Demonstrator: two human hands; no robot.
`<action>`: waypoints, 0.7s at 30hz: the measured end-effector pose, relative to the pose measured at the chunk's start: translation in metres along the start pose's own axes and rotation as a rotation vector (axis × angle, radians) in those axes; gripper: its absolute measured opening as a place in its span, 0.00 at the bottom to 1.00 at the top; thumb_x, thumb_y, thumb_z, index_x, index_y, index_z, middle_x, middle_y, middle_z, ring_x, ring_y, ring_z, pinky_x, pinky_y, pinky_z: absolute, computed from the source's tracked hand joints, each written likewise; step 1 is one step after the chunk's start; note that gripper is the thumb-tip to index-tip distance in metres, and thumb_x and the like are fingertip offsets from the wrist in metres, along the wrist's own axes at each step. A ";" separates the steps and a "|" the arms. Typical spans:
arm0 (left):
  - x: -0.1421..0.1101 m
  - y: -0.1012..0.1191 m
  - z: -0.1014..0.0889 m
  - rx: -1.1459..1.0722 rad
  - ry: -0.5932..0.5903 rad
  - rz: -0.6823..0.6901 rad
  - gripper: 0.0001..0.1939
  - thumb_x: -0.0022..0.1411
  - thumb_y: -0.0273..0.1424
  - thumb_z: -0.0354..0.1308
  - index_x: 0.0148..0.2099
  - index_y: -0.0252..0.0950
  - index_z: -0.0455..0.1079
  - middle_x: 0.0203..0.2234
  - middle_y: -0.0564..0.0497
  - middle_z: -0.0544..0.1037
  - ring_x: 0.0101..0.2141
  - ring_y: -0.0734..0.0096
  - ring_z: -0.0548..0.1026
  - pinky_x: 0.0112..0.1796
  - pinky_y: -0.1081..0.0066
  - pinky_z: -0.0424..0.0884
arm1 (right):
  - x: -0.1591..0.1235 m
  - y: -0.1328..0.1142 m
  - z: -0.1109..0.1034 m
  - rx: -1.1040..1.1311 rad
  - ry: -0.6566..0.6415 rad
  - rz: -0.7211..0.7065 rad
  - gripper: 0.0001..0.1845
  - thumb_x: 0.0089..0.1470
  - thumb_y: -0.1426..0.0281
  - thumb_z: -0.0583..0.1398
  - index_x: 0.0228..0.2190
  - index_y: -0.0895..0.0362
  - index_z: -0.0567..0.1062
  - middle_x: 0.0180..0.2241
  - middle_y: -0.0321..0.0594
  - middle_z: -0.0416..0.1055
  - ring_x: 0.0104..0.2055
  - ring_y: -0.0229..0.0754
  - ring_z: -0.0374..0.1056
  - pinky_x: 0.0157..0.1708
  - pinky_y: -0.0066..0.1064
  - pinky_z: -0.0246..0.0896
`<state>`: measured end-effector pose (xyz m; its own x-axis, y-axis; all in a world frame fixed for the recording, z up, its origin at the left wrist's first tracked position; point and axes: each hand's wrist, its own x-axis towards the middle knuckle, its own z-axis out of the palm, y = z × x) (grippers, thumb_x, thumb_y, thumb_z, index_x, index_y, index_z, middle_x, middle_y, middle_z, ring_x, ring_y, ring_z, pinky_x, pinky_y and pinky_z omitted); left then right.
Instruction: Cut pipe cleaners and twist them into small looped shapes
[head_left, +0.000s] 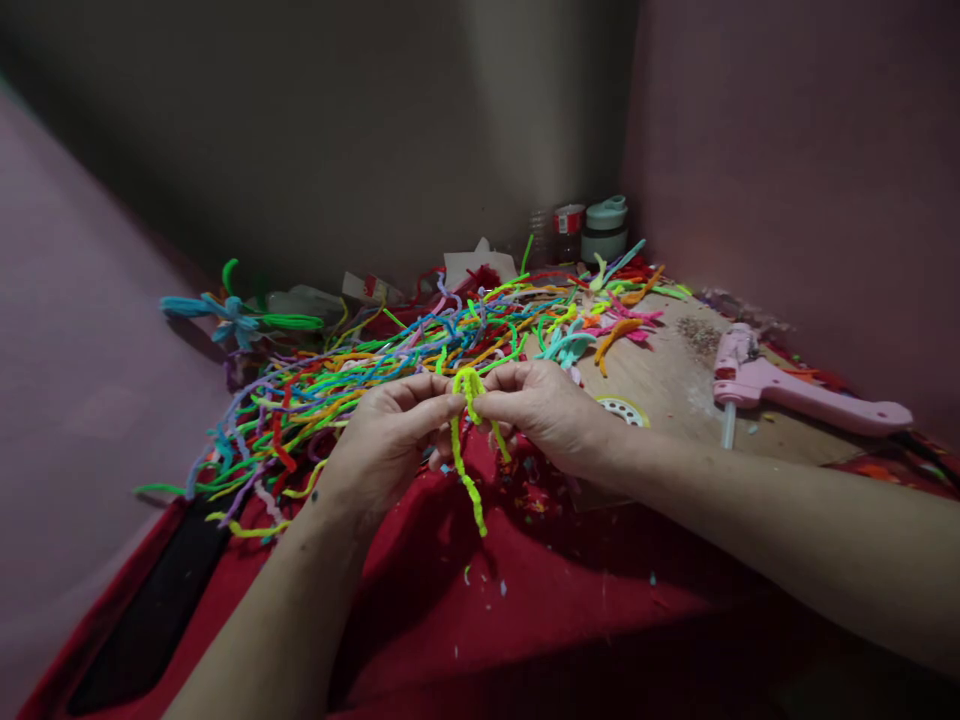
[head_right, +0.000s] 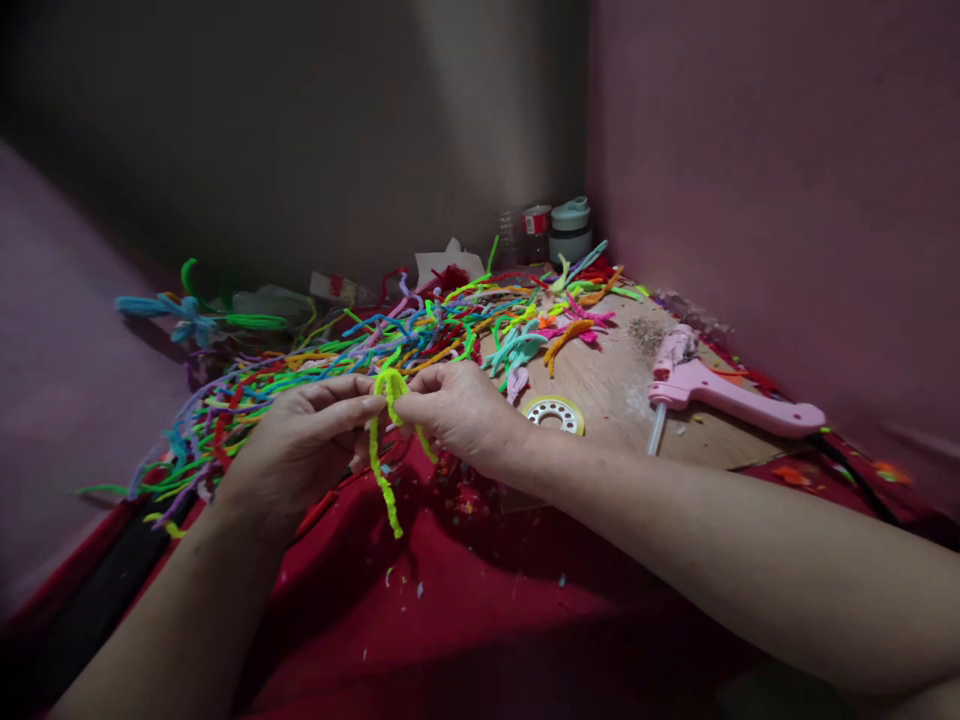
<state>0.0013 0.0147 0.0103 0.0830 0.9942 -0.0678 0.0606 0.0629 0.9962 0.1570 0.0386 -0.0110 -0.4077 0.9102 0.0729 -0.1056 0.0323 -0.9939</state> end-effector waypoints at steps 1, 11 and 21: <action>0.000 0.000 0.000 -0.006 -0.007 -0.001 0.06 0.48 0.28 0.64 0.28 0.33 0.70 0.14 0.58 0.68 0.13 0.83 0.63 0.15 0.81 0.60 | 0.000 0.000 0.000 0.000 0.000 0.004 0.07 0.41 0.76 0.58 0.16 0.59 0.65 0.15 0.29 0.58 0.17 0.28 0.52 0.17 0.24 0.46; -0.001 0.000 0.000 0.063 -0.023 0.015 0.05 0.50 0.27 0.63 0.27 0.32 0.70 0.13 0.57 0.68 0.13 0.84 0.63 0.16 0.82 0.59 | 0.000 0.001 0.001 0.048 -0.020 0.043 0.08 0.41 0.77 0.59 0.16 0.59 0.65 0.14 0.29 0.59 0.16 0.28 0.53 0.16 0.24 0.47; 0.000 0.002 -0.002 0.120 -0.042 -0.053 0.07 0.49 0.30 0.63 0.27 0.33 0.68 0.15 0.58 0.66 0.14 0.85 0.60 0.15 0.82 0.56 | 0.000 0.004 0.001 0.064 -0.021 0.026 0.07 0.42 0.74 0.61 0.18 0.59 0.67 0.16 0.29 0.60 0.16 0.29 0.53 0.16 0.24 0.47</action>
<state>-0.0008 0.0145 0.0124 0.1181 0.9851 -0.1251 0.1848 0.1019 0.9775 0.1554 0.0385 -0.0148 -0.4298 0.9016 0.0498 -0.1524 -0.0180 -0.9882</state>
